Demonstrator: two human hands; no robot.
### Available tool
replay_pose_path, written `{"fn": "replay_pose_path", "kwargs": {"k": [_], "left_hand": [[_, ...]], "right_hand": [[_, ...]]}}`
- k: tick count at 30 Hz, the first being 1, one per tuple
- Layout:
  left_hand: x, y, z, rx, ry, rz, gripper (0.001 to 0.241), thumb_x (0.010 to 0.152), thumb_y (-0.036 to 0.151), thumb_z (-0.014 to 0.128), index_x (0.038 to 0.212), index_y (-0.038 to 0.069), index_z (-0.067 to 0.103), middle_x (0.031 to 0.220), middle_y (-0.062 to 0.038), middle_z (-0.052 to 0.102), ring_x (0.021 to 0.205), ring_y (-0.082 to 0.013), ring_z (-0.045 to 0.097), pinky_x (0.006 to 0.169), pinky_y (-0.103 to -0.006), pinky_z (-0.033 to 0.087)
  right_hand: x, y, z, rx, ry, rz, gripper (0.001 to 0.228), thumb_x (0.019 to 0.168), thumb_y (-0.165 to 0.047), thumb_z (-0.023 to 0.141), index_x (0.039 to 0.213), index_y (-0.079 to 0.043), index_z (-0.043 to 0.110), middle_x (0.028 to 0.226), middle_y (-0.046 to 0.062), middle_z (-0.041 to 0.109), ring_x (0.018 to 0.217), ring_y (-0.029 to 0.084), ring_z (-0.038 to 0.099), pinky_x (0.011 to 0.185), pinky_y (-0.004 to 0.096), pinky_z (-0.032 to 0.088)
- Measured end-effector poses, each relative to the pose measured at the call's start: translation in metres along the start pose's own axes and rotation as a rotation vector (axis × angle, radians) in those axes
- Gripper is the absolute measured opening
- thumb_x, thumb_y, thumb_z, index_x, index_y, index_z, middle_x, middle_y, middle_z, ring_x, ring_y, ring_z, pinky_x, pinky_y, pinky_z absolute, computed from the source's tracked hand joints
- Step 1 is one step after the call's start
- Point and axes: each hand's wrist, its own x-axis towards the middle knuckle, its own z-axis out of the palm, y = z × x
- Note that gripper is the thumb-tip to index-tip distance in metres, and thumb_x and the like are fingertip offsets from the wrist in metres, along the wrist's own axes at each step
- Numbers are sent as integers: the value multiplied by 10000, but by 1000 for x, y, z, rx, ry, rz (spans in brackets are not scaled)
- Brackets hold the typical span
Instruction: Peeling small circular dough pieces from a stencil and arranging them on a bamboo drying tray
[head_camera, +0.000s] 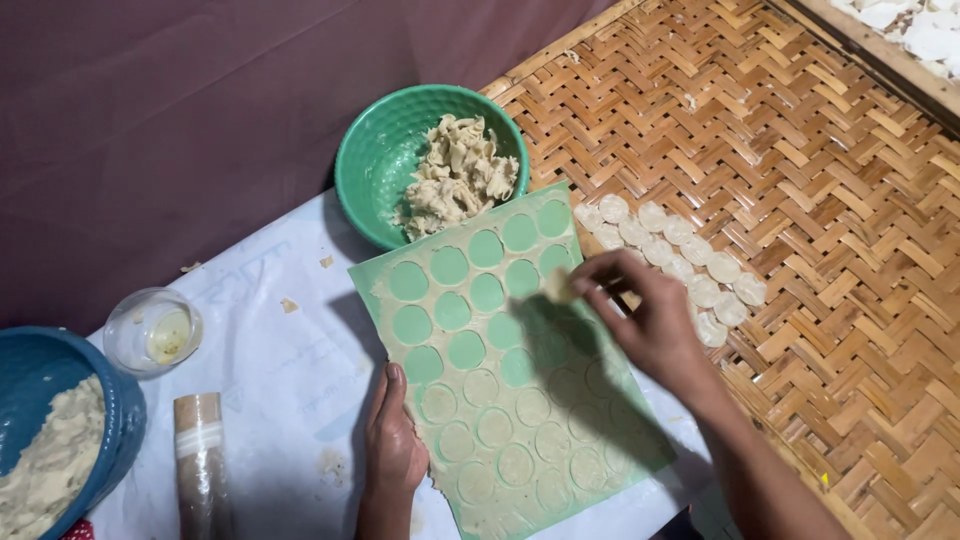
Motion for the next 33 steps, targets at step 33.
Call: {"fn": "replay_pose_path", "kwargs": {"k": [33], "left_hand": [[7, -7, -9, -24, -18, 29, 552, 1016, 247, 425, 1473, -52, 513, 1494, -186, 584, 1316, -259, 541, 1095, -373, 407]], "right_hand": [[70, 151, -40, -812, 92, 90, 258, 1029, -125, 645, 1252, -62, 760, 1025, 190, 656, 858, 309, 543, 758, 432, 539]]}}
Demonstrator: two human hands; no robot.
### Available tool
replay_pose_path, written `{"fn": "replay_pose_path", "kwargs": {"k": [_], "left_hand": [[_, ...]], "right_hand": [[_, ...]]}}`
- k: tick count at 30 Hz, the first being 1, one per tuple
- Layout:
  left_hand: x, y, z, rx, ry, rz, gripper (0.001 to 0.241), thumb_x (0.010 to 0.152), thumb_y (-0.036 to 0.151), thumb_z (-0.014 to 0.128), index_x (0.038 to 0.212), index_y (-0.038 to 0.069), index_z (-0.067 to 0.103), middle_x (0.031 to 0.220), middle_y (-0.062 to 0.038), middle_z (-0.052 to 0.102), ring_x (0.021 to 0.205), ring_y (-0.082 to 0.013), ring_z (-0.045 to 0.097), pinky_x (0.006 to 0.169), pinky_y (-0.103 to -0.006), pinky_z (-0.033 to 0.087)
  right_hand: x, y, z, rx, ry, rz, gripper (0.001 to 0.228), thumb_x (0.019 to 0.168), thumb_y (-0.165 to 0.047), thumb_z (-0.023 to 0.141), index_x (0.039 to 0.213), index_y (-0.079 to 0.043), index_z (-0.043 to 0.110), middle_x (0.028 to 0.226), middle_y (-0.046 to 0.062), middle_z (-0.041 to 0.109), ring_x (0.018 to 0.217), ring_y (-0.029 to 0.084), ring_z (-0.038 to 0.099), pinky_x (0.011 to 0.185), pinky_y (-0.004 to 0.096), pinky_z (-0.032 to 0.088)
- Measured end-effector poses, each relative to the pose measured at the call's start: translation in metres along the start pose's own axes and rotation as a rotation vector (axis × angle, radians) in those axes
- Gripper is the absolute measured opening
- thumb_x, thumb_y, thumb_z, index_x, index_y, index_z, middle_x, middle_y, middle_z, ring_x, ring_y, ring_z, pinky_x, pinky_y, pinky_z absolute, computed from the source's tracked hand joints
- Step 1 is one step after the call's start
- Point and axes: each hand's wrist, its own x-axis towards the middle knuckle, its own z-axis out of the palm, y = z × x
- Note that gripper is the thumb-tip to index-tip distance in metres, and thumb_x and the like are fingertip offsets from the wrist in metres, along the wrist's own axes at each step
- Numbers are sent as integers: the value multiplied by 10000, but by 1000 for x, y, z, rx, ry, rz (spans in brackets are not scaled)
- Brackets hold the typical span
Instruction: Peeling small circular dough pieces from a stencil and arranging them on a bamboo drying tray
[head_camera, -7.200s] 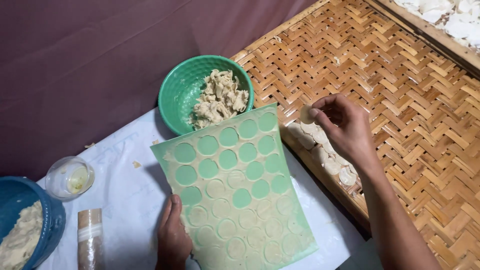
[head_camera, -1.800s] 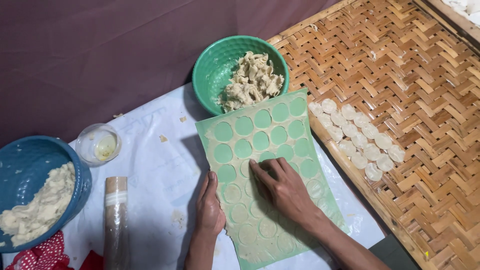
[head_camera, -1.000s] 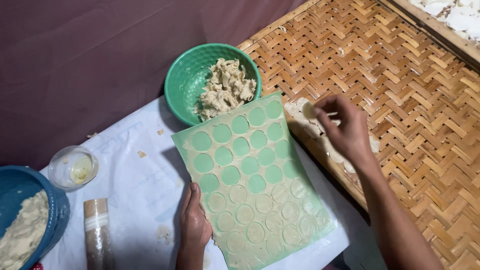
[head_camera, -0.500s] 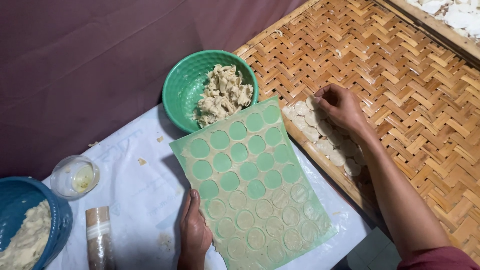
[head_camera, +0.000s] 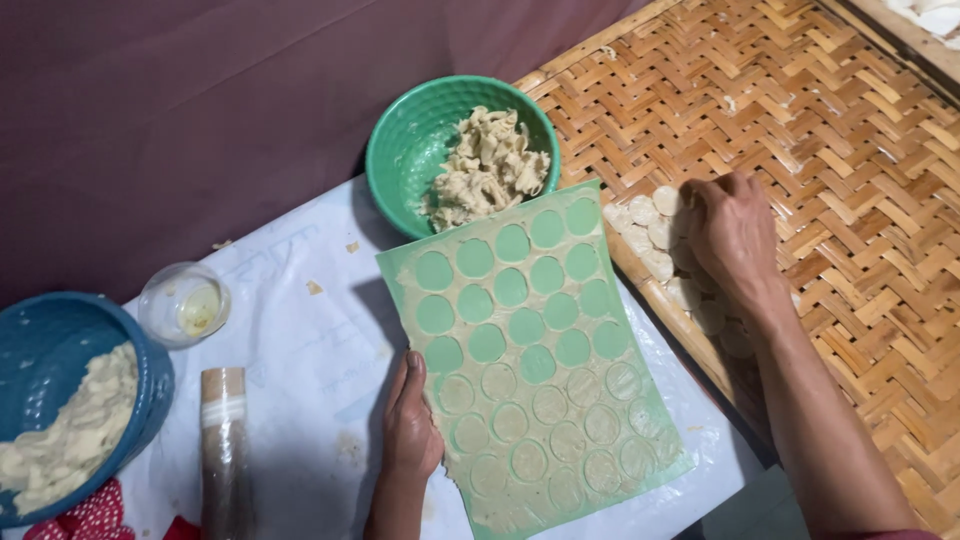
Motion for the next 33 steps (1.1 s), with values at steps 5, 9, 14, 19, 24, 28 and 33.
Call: {"fn": "replay_pose_path", "kwargs": {"k": [5, 9, 14, 19, 24, 28, 33], "left_hand": [[2, -2, -3, -47, 33, 5, 591, 987, 262, 469, 1496, -37, 500, 1556, -160, 546, 1386, -239, 499, 1136, -353, 365], [-3, 4, 1, -83, 28, 5, 621, 992, 321, 443, 1519, -6, 481, 1556, -168, 546, 1361, -262, 527, 1115, -372, 405], [-3, 5, -3, -135, 21, 74, 551, 1030, 290, 416, 1481, -11, 511, 1476, -177, 590, 1286, -253, 559, 1071, -361, 431], [-2, 6, -3, -152, 16, 74, 580, 1019, 307, 422, 1495, -17, 493, 1512, -176, 569, 1318, -250, 545, 1096, -361, 419], [-1, 4, -3, -90, 5, 104, 572, 1019, 311, 415, 1487, -8, 494, 1525, -190, 558, 1351, -262, 533, 1127, -377, 411], [-2, 4, -1, -97, 4, 99, 575, 1016, 303, 418, 1490, -14, 498, 1524, -182, 563, 1347, -256, 532, 1124, -373, 405], [-2, 2, -1, -109, 7, 96, 520, 1048, 282, 402, 1431, -42, 537, 1421, -203, 614, 1231, -257, 575, 1039, -369, 446]], "right_hand": [[-27, -52, -25, 70, 103, -66, 358, 978, -60, 696, 1321, 43, 701, 1074, 242, 636, 889, 315, 570, 750, 420, 545], [-84, -132, -34, 486, 103, -310, 356, 859, 52, 679, 1210, -9, 686, 1157, 211, 606, 885, 272, 648, 728, 327, 628], [-133, -199, -34, 494, -7, -538, 373, 857, -94, 692, 1230, -87, 686, 1077, 80, 647, 891, 210, 605, 747, 319, 561], [-142, -199, -20, 353, -88, -585, 530, 810, -112, 700, 1337, -92, 650, 1162, 71, 640, 943, 222, 566, 827, 344, 540], [-143, -202, -27, 309, -70, -669, 495, 822, -121, 705, 1306, -27, 658, 1178, 84, 650, 922, 223, 562, 808, 342, 527], [-142, -206, -28, 299, -52, -671, 442, 848, -139, 704, 1268, -4, 672, 1160, 81, 650, 925, 220, 564, 786, 330, 526], [-133, -209, -24, 475, -191, -465, 274, 822, -120, 710, 1075, -47, 638, 1126, 87, 618, 984, 256, 569, 825, 362, 528]]}}
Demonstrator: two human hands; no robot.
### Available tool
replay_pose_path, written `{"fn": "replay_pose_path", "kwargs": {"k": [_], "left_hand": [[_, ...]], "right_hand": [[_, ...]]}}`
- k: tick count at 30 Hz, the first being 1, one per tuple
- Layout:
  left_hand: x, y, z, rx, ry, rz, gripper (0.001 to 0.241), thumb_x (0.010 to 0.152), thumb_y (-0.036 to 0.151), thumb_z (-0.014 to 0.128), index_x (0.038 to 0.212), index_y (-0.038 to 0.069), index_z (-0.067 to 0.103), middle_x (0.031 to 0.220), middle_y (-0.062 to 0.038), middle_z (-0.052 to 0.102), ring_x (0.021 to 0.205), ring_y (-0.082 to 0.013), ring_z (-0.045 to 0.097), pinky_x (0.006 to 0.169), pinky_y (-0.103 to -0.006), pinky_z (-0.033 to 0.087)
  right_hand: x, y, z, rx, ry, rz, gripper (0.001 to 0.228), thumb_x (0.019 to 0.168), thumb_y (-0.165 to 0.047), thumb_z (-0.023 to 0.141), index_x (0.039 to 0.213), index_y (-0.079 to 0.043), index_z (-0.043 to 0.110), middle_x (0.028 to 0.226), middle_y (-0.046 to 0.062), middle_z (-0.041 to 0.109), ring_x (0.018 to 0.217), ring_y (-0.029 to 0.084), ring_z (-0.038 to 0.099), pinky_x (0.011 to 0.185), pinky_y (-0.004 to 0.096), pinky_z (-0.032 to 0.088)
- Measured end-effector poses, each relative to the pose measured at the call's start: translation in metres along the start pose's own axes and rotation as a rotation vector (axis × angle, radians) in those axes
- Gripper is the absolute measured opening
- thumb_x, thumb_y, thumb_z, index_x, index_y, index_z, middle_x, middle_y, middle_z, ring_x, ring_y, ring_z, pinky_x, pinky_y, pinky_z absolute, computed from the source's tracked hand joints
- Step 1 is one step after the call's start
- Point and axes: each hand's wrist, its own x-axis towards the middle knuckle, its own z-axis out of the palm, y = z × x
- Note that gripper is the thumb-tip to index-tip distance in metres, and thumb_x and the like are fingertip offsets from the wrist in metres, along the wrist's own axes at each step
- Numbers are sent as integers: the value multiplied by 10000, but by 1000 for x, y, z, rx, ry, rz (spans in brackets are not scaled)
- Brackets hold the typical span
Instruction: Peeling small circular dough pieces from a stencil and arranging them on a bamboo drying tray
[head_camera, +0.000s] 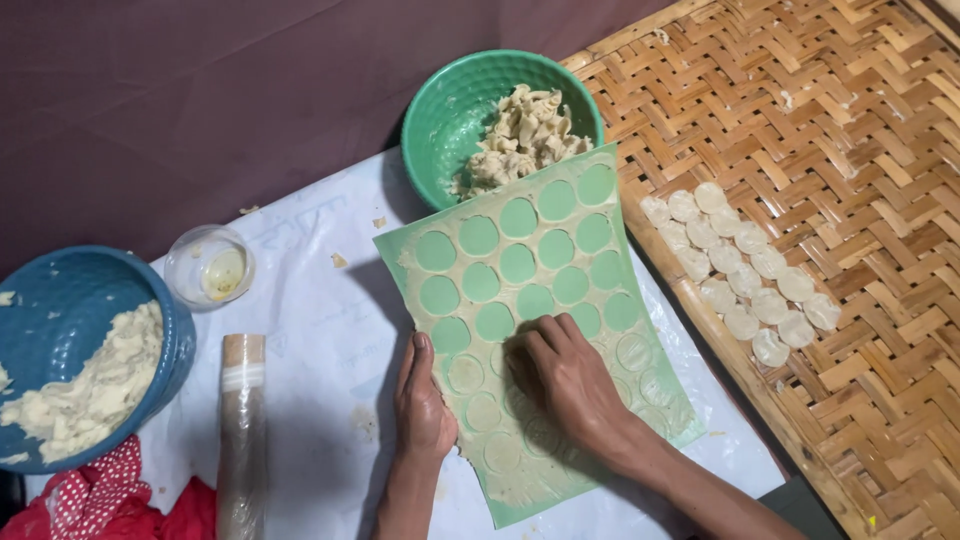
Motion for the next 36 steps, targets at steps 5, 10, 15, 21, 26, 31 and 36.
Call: {"fn": "replay_pose_path", "kwargs": {"k": [5, 10, 15, 21, 26, 31, 36], "left_hand": [[-3, 8, 6, 77, 26, 17, 552, 1036, 279, 382, 1472, -37, 508, 1457, -211, 594, 1273, -282, 565, 1059, -391, 441], [0, 6, 4, 65, 65, 32, 545, 1049, 234, 368, 1482, -76, 482, 1476, -213, 576, 1268, -276, 557, 1060, -383, 431], [2, 4, 2, 56, 49, 32, 511, 1075, 213, 345, 1464, -83, 493, 1419, -213, 591, 1207, -277, 563, 1009, -390, 439], [-2, 7, 8, 81, 37, 21, 528, 1079, 233, 319, 1473, -79, 482, 1433, -226, 585, 1209, -303, 566, 998, -419, 449], [0, 6, 6, 76, 65, 20, 504, 1091, 221, 319, 1451, -85, 495, 1400, -234, 598, 1179, -307, 571, 981, -421, 448], [-1, 7, 8, 93, 82, 19, 537, 1075, 222, 322, 1478, -96, 477, 1454, -223, 580, 1237, -293, 557, 1015, -408, 438], [1, 7, 8, 93, 73, 23, 526, 1077, 222, 319, 1471, -86, 483, 1429, -232, 590, 1211, -299, 566, 1005, -418, 448]], "right_hand": [[-4, -13, -10, 97, -22, -28, 215, 863, -88, 657, 1070, -51, 610, 1093, 86, 611, 964, 242, 584, 845, 349, 523], [-5, -5, -45, 457, 2, 4, 64, 911, -57, 635, 973, -43, 635, 800, 47, 695, 556, 146, 601, 484, 293, 513], [10, 62, -99, 310, 152, 222, 138, 916, -89, 657, 1046, -42, 652, 927, 82, 763, 739, 167, 752, 666, 277, 652], [69, 175, -106, 141, 126, 453, 107, 952, -61, 679, 1053, -26, 665, 963, 137, 748, 820, 252, 738, 745, 355, 647], [87, 217, -96, 313, 39, 416, 115, 956, -47, 655, 1071, -56, 659, 955, 88, 705, 785, 191, 672, 707, 315, 601], [94, 233, -84, 272, -35, 405, 128, 962, -78, 658, 1089, -61, 664, 891, 71, 677, 707, 176, 605, 637, 301, 543], [100, 211, -86, 215, -43, 495, 218, 935, -109, 665, 1147, -80, 707, 1096, 146, 757, 848, 277, 744, 807, 399, 655]]}}
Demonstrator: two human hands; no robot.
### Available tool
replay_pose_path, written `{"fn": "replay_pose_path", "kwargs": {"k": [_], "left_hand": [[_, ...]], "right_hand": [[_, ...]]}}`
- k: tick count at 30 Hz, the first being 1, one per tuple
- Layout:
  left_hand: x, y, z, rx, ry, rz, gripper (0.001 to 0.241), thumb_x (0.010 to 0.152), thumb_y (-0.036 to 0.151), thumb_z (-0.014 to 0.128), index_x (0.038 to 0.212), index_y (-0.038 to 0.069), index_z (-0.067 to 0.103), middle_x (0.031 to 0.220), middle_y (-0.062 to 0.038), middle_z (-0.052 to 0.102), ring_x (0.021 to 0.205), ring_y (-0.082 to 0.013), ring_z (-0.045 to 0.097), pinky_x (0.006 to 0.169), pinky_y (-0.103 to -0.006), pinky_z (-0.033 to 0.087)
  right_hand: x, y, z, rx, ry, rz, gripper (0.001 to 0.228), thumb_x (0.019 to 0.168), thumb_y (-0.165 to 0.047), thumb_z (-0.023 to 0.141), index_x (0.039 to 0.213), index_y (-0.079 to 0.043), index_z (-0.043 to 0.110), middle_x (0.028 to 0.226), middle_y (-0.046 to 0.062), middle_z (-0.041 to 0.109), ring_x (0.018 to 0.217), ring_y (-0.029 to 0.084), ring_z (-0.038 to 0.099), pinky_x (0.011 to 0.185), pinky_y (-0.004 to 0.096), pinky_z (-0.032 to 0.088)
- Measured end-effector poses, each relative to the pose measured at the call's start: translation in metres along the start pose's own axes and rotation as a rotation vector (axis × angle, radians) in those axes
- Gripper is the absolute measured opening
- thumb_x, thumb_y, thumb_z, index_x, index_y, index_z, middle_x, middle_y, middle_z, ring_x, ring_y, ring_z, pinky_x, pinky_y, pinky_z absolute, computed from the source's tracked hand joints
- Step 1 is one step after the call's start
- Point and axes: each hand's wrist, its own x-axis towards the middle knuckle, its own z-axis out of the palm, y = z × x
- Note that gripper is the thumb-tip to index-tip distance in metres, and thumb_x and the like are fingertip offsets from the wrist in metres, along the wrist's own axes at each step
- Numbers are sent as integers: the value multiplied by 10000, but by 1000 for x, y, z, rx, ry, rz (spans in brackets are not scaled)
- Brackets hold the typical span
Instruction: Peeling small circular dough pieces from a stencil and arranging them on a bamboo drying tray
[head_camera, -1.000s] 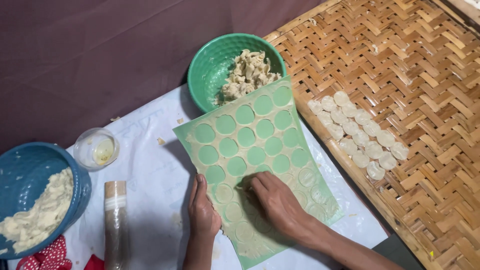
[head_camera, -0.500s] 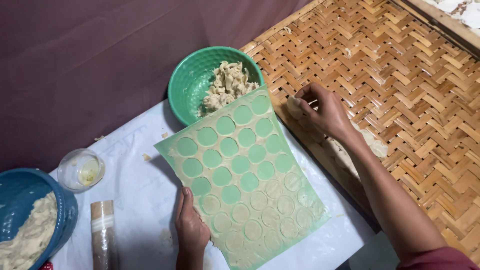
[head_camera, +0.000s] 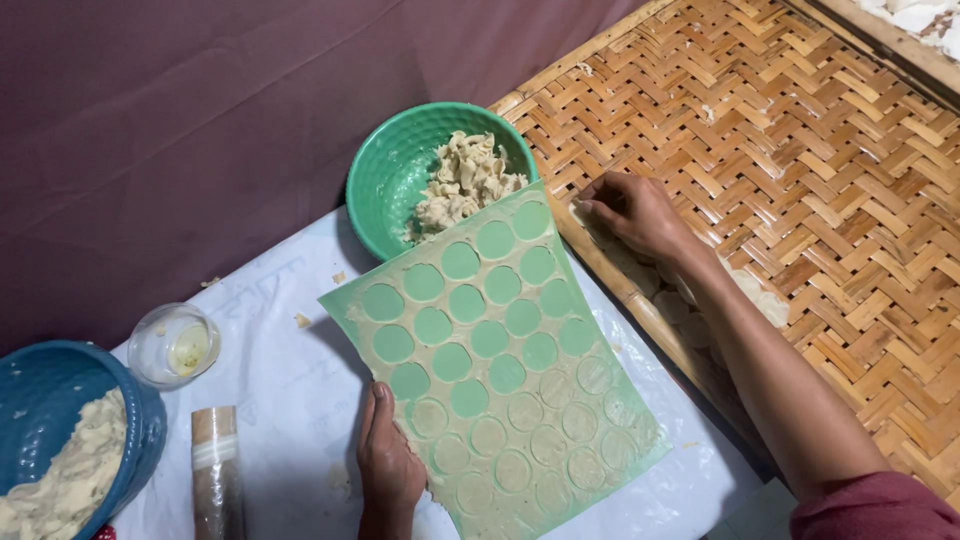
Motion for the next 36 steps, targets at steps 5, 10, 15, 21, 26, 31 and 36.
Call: {"fn": "replay_pose_path", "kwargs": {"k": [5, 10, 15, 21, 26, 31, 36], "left_hand": [[0, 2, 2, 22, 28, 4, 531, 1056, 223, 349, 1469, -75, 500, 1453, -220, 594, 1258, -284, 562, 1033, -394, 438], [1, 0, -2, 30, 31, -1, 564, 1034, 259, 364, 1482, -62, 486, 1499, -222, 575, 1337, -279, 547, 1097, -390, 426], [3, -4, -10, -36, -31, -22, 513, 1035, 270, 422, 1421, -46, 541, 1423, -187, 603, 1247, -241, 553, 1058, -358, 426], [2, -18, 1, -80, 95, 136, 461, 1053, 237, 503, 1471, 53, 572, 1459, -177, 615, 1283, -269, 591, 1139, -507, 465], [11, -21, -18, -63, 2, 85, 498, 1027, 257, 493, 1464, 23, 544, 1516, -161, 562, 1365, -248, 508, 1171, -432, 374], [12, -15, -23, -36, -67, -10, 581, 995, 317, 481, 1479, -3, 503, 1595, -153, 490, 1447, -231, 421, 1190, -376, 300], [17, -26, -32, 41, -62, 34, 656, 989, 332, 515, 1520, -41, 418, 1684, -180, 342, 1559, -237, 257, 1247, -395, 154]], "right_hand": [[-2, 19, 8, -239, 123, -226, 197, 956, -71, 646, 1118, -75, 759, 1051, 136, 692, 848, 258, 657, 786, 369, 615], [-16, 19, 15, -632, 293, -453, 322, 870, -214, 792, 1189, -170, 790, 986, 100, 641, 837, 237, 547, 750, 368, 535], [-31, 1, 26, -779, 436, -301, 259, 991, -263, 706, 1178, -104, 789, 1075, 160, 646, 872, 251, 568, 737, 400, 526], [-104, -45, 74, -481, 536, -506, 320, 841, -24, 702, 1157, -81, 705, 1020, 136, 563, 917, 345, 593, 754, 432, 505], [-188, -138, 128, -229, 135, -723, 379, 853, -135, 689, 1223, -55, 680, 1046, 132, 617, 883, 286, 589, 738, 365, 528], [-191, -141, 143, -310, 43, -801, 449, 867, -141, 701, 1292, -6, 652, 1121, 105, 630, 876, 218, 564, 699, 328, 506], [-195, -150, 146, -257, 42, -793, 439, 845, -132, 720, 1230, 67, 650, 1069, 126, 621, 854, 230, 542, 727, 323, 487]]}}
